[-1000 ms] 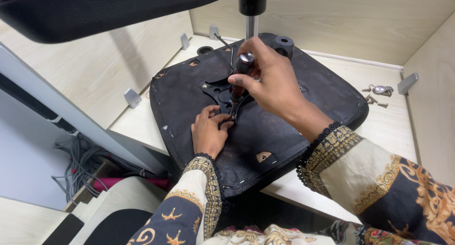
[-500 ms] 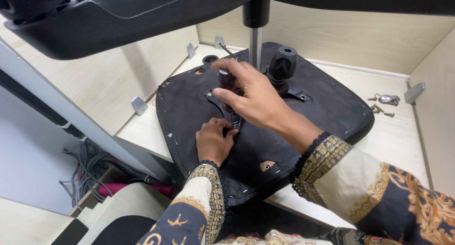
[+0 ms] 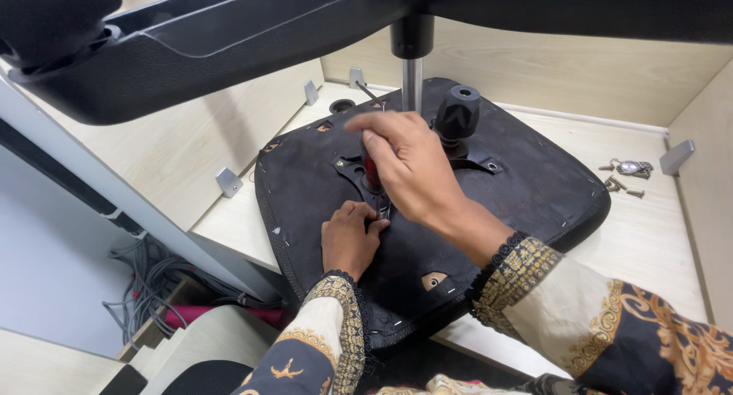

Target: The person uses a screwdriver to fasten screws into the underside of an office chair seat, securing the seat to its metal mounting plate. The chair is inverted on a light-colored wooden surface while the person works.

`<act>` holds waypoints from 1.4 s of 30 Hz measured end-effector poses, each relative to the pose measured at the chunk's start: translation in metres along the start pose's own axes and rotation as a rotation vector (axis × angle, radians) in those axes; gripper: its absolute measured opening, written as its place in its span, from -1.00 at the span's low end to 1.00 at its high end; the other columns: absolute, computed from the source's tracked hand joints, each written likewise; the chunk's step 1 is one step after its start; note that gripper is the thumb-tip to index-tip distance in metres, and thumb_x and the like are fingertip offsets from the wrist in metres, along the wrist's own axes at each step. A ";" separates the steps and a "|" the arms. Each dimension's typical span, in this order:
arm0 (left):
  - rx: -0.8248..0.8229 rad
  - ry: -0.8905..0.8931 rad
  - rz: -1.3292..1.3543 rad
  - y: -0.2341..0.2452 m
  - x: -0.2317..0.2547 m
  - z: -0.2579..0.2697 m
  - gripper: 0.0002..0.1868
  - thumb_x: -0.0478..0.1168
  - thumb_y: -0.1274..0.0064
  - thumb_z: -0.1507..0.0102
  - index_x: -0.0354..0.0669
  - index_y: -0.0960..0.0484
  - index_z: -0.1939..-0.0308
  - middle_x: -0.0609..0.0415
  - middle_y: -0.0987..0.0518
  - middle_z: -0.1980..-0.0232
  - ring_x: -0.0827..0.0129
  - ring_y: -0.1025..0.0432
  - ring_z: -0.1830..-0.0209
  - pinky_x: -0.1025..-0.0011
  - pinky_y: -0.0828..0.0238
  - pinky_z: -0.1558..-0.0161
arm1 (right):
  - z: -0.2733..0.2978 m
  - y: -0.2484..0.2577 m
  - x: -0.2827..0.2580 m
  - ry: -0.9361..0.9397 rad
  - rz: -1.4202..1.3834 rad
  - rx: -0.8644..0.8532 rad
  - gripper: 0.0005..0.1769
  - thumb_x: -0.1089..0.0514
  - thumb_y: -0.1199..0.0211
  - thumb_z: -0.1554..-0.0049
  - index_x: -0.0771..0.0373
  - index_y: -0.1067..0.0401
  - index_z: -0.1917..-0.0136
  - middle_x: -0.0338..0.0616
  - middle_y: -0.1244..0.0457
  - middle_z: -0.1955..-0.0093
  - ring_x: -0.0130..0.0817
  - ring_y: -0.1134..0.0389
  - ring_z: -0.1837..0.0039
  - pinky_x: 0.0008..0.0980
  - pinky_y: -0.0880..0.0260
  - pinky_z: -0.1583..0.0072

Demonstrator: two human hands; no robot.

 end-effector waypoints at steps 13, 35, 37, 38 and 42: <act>-0.072 0.018 0.021 -0.005 -0.004 -0.002 -0.79 -0.01 -0.17 -0.24 0.03 -0.73 0.16 0.27 -0.61 0.05 0.32 -0.48 -0.05 0.24 -0.27 -0.09 | 0.004 0.002 -0.016 0.146 0.110 0.099 -0.73 0.23 -0.07 -0.25 0.18 -0.51 -0.17 -0.11 -0.25 -0.19 -0.31 -0.21 -0.26 -0.26 -0.24 -0.30; -0.061 0.055 0.058 -0.004 -0.002 -0.002 -0.76 0.02 -0.21 -0.21 -0.04 -0.70 0.25 0.16 -0.59 0.20 0.25 -0.52 0.13 0.21 -0.29 -0.06 | 0.005 -0.002 -0.012 0.055 -0.006 0.069 -0.78 0.14 -0.20 -0.28 0.16 -0.49 -0.19 -0.20 -0.34 -0.08 -0.39 -0.39 -0.13 -0.38 -0.41 -0.17; -0.079 0.074 0.035 -0.002 -0.001 -0.003 -0.73 0.05 -0.21 -0.21 -0.04 -0.69 0.25 0.15 -0.59 0.18 0.25 -0.52 0.14 0.22 -0.29 -0.07 | 0.009 -0.001 -0.012 0.053 -0.051 0.105 -0.74 0.21 -0.13 -0.31 0.22 -0.45 -0.25 -0.14 -0.29 -0.15 -0.37 -0.39 -0.17 -0.39 -0.41 -0.21; -0.089 0.074 0.028 -0.001 -0.001 -0.003 -0.72 0.06 -0.21 -0.21 -0.04 -0.68 0.24 0.15 -0.59 0.17 0.25 -0.52 0.13 0.22 -0.29 -0.07 | 0.011 0.000 -0.010 0.043 -0.033 0.125 -0.77 0.24 -0.11 -0.32 0.24 -0.44 -0.23 -0.09 -0.26 -0.17 -0.34 -0.37 -0.19 -0.38 -0.40 -0.23; 0.008 -0.066 0.093 0.008 0.010 0.001 -0.72 0.01 -0.20 -0.22 -0.09 -0.67 0.20 0.12 -0.62 0.11 0.23 -0.53 0.13 0.16 -0.32 0.00 | 0.014 0.001 0.001 -0.037 -0.103 0.133 -0.79 0.25 -0.08 -0.32 0.24 -0.49 -0.16 -0.11 -0.25 -0.17 -0.34 -0.38 -0.19 -0.37 -0.43 -0.23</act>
Point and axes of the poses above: each hand's wrist, its own z-axis away from the middle knuckle, its own y-axis out of the back of the hand, x = y × z, the point moved 7 cm from there along -z, towards the middle knuckle
